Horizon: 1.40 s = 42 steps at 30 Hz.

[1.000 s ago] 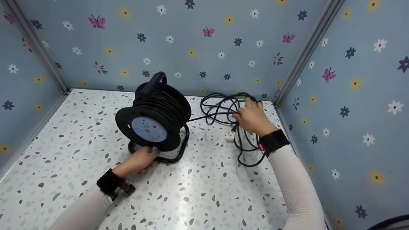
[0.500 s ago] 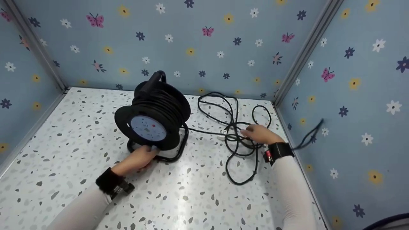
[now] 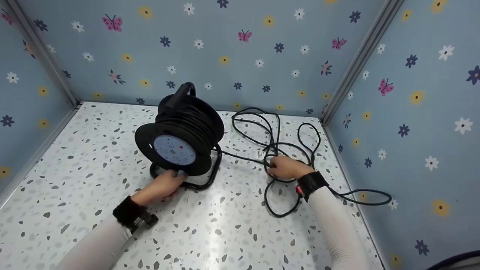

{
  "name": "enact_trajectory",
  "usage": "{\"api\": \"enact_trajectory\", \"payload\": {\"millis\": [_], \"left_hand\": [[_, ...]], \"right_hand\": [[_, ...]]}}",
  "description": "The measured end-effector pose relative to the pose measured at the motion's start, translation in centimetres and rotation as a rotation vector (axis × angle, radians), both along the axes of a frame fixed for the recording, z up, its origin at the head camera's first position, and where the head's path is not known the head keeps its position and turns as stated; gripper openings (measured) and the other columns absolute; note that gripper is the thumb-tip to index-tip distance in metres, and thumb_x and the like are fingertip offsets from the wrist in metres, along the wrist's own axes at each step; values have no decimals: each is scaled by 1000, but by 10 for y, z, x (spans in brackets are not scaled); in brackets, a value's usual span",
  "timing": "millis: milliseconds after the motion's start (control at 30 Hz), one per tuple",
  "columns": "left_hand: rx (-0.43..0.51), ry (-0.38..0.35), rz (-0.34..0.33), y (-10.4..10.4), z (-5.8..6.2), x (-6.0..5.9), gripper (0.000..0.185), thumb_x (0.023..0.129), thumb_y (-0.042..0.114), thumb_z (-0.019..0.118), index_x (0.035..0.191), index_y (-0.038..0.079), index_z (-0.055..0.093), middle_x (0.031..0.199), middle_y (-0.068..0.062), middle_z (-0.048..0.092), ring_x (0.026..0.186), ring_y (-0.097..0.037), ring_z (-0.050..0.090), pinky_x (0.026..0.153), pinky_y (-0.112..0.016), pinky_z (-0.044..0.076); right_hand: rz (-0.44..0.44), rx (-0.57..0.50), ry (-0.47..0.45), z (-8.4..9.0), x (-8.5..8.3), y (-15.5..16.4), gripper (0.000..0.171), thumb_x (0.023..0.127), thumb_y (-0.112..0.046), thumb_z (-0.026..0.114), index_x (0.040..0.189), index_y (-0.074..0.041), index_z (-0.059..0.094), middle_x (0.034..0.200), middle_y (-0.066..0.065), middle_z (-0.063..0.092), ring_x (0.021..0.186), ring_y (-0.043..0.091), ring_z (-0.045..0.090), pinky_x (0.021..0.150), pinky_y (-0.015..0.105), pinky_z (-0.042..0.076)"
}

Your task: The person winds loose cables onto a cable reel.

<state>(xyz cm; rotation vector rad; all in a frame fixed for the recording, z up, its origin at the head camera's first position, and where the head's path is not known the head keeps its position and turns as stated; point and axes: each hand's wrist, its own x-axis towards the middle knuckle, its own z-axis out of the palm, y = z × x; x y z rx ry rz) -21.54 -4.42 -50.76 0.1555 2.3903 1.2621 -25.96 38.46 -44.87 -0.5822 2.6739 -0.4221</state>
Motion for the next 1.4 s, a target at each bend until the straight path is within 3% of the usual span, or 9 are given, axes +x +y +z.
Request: {"api": "enact_trajectory", "payload": {"millis": [200,300,433,533,733,833,967,1133,1400], "left_hand": [[28,-24,14,-1,0,-1,54,88,52,37,85,2,59,55,-7,56,34,-15,39,29,-28,33],[63,-30,31,-4,-2,-1,53,89,49,38,85,1,59,55,-7,56,34,-15,39,28,-28,32],[148,-44,65,-8,-6,-2,47,89,43,40,86,0,58,56,-10,55,33,-14,37,27,-27,31],[198,-45,96,-11,-8,-4,46,90,40,40,86,-2,57,53,-9,53,31,-14,35,26,-28,30],[201,40,108,-15,-11,-5,49,92,41,37,85,-4,56,52,-9,53,30,-15,34,25,-30,30],[199,55,111,-16,-10,-4,52,91,42,38,82,-5,57,53,-12,54,29,-15,35,25,-30,30],[197,51,119,-21,-8,-4,56,91,44,38,81,-8,57,52,-12,54,29,-15,35,26,-29,32],[186,82,130,-33,-5,-6,52,91,43,39,79,-4,57,47,-8,51,30,-18,39,28,-29,33],[360,-59,175,-55,4,-12,45,86,46,49,64,6,48,45,-5,49,29,-14,31,26,-26,24]], "right_hand": [[-79,-281,36,3,14,4,20,90,-41,44,93,-29,61,67,3,51,53,18,45,51,33,41],[-55,-319,116,3,18,1,19,90,-41,46,91,-31,61,68,-1,51,56,15,45,53,31,40],[-39,-372,224,-3,18,-9,20,89,-36,49,88,-23,64,62,-3,48,53,14,43,51,29,38],[-43,-422,318,-7,12,-17,20,88,-32,53,83,-17,64,57,-3,45,49,13,40,48,28,35],[-103,-434,521,-10,-12,-31,21,85,-37,57,73,-22,63,54,-7,46,45,10,39,44,26,32],[-111,-459,563,-9,-21,-34,21,84,-37,58,73,-21,65,56,-9,49,47,10,41,46,26,34],[-67,-474,552,-8,-20,-38,17,83,-36,60,72,-24,64,56,-9,47,47,10,40,47,26,32],[41,-427,495,-12,-5,-47,14,84,-35,58,71,-32,58,52,-9,40,44,8,36,44,24,31],[70,-366,430,-16,6,-63,12,87,-33,55,78,-26,60,57,-10,45,47,8,38,46,25,34]]}}
